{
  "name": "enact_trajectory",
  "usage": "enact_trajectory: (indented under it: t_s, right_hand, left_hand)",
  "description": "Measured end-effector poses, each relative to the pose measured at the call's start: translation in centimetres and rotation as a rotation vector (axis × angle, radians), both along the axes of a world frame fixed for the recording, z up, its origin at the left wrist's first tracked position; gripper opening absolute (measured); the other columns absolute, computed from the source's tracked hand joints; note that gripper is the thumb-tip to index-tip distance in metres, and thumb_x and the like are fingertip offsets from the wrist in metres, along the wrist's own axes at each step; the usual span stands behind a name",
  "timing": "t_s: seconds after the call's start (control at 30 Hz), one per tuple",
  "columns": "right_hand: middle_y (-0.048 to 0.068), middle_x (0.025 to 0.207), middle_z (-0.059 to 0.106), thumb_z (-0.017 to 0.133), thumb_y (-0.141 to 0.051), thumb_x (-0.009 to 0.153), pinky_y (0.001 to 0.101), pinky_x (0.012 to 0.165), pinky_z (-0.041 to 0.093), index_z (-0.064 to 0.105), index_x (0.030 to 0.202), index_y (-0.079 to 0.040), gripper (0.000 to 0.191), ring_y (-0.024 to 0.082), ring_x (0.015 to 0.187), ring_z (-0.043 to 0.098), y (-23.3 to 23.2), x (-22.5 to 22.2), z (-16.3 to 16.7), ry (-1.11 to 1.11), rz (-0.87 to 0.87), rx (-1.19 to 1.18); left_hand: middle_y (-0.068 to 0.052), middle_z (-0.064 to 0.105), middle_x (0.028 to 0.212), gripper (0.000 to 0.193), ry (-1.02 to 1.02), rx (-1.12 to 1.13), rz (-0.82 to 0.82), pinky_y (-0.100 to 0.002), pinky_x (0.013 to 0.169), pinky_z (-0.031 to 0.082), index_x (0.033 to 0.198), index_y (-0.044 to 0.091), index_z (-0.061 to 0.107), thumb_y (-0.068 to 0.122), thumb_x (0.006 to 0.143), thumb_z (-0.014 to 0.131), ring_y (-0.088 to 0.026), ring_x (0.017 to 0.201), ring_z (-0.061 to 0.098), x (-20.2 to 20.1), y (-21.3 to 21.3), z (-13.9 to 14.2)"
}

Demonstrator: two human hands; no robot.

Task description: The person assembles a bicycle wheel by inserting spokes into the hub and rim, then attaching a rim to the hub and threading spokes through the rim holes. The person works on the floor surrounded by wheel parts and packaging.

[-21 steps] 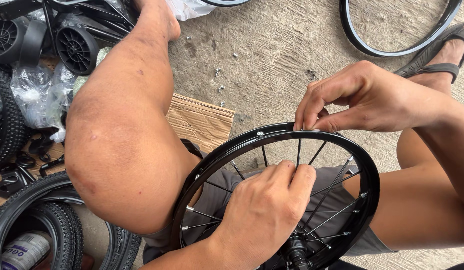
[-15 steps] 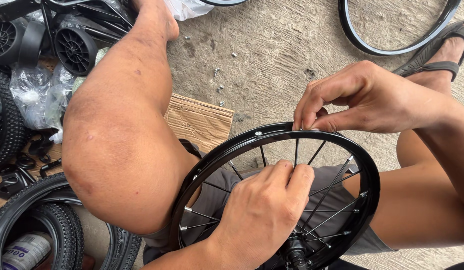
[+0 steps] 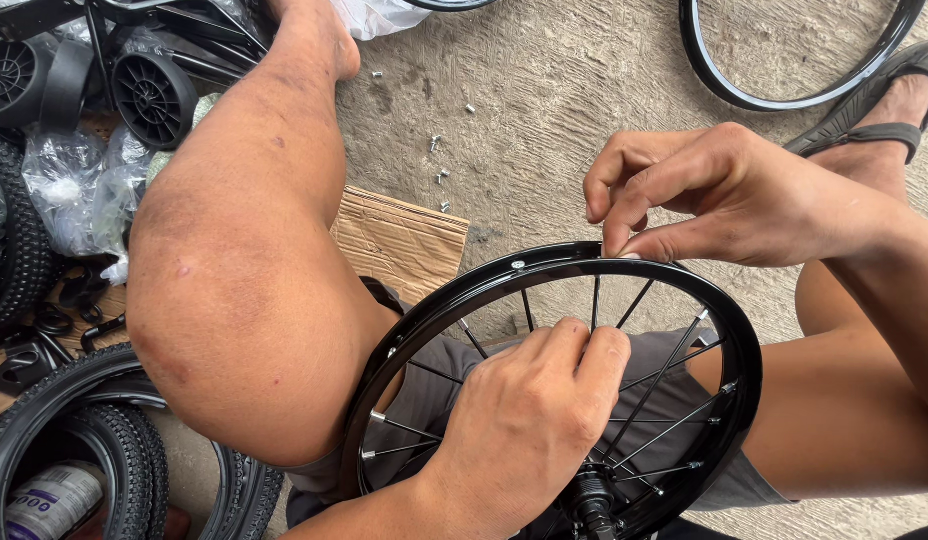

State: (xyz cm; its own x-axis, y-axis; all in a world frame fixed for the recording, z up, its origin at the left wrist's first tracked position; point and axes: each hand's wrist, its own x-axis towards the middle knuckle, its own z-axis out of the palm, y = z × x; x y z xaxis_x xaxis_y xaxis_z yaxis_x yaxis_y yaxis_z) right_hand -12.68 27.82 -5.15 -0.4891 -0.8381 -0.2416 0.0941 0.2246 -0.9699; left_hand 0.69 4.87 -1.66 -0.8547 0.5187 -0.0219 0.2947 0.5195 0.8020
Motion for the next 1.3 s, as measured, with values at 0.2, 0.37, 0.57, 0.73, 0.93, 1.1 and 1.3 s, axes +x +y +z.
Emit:
enact_trajectory:
  t_s: [0.2, 0.37, 0.57, 0.73, 0.93, 1.1, 1.3]
  right_hand:
    - [0.01, 0.112, 0.068, 0.071, -0.006, 0.09, 0.0319, 0.095, 0.059, 0.077, 0.1, -0.001, 0.013, 0.017, 0.108, 0.067, -1.9, 0.1, -0.7, -0.049, 0.019, 0.003]
    - [0.012, 0.12, 0.07, 0.068, -0.006, 0.092, 0.0353, 0.103, 0.052, 0.077, 0.099, 0.0, 0.012, 0.019, 0.118, 0.067, -5.2, 1.4, 4.2, -0.03, 0.024, 0.002]
    - [0.012, 0.117, 0.074, 0.068, -0.006, 0.091, 0.0338, 0.096, 0.056, 0.078, 0.101, 0.0, 0.015, 0.019, 0.111, 0.07, -6.8, 1.0, 5.0, -0.148, 0.006, 0.017]
    - [0.011, 0.12, 0.072, 0.068, -0.007, 0.092, 0.0352, 0.099, 0.055, 0.076, 0.104, 0.0, 0.016, 0.019, 0.114, 0.068, -5.6, 0.7, 5.3, -0.155, -0.008, -0.02]
    - [0.007, 0.115, 0.076, 0.069, -0.011, 0.091, 0.0337, 0.092, 0.058, 0.076, 0.107, -0.001, 0.02, 0.019, 0.107, 0.071, -5.6, 1.0, 5.8, -0.054, -0.012, 0.034]
    - [0.008, 0.112, 0.077, 0.071, -0.01, 0.091, 0.0327, 0.091, 0.057, 0.076, 0.105, 0.0, 0.019, 0.019, 0.105, 0.071, -5.3, 1.1, 6.4, -0.072, -0.025, 0.022]
    - [0.008, 0.111, 0.076, 0.073, -0.012, 0.089, 0.0325, 0.092, 0.057, 0.078, 0.104, 0.0, 0.02, 0.018, 0.105, 0.07, -5.6, 1.5, 6.9, -0.134, -0.042, 0.001]
  left_hand:
    - [-0.012, 0.061, 0.086, 0.015, 0.01, -0.001, -0.009, -0.033, 0.062, 0.058, 0.103, -0.002, 0.058, -0.001, 0.09, 0.066, -0.022, 0.077, 0.069, -0.2, -2.2, -0.1]
    - [-0.014, 0.065, 0.096, 0.02, 0.09, -0.025, -0.019, -0.033, 0.066, 0.057, 0.11, -0.002, 0.058, 0.0, 0.091, 0.066, -0.023, 0.082, 0.07, 0.8, -6.1, 4.8]
    - [-0.01, 0.065, 0.097, 0.026, 0.167, -0.106, -0.084, -0.032, 0.07, 0.054, 0.12, -0.002, 0.062, 0.007, 0.096, 0.064, -0.021, 0.086, 0.069, -0.4, -7.5, 5.5]
    - [-0.005, 0.057, 0.093, 0.025, 0.479, -0.27, -0.184, -0.032, 0.07, 0.049, 0.116, 0.003, 0.067, 0.014, 0.093, 0.067, -0.02, 0.089, 0.058, -4.3, -7.3, 8.5]
    - [0.001, 0.056, 0.1, 0.011, 0.79, -0.439, -0.506, -0.028, 0.073, 0.046, 0.082, 0.008, 0.074, 0.018, 0.084, 0.069, -0.018, 0.102, 0.055, -7.3, -7.1, 8.1]
    - [0.001, 0.057, 0.097, 0.016, 0.92, -0.531, -0.762, -0.03, 0.076, 0.047, 0.069, 0.012, 0.076, 0.025, 0.074, 0.068, -0.02, 0.097, 0.056, -7.7, -4.8, 8.4]
    - [0.001, 0.058, 0.087, 0.02, 1.086, -0.557, -0.937, -0.03, 0.067, 0.044, 0.08, 0.011, 0.078, 0.025, 0.081, 0.064, -0.02, 0.09, 0.055, -8.2, -3.4, 8.7]
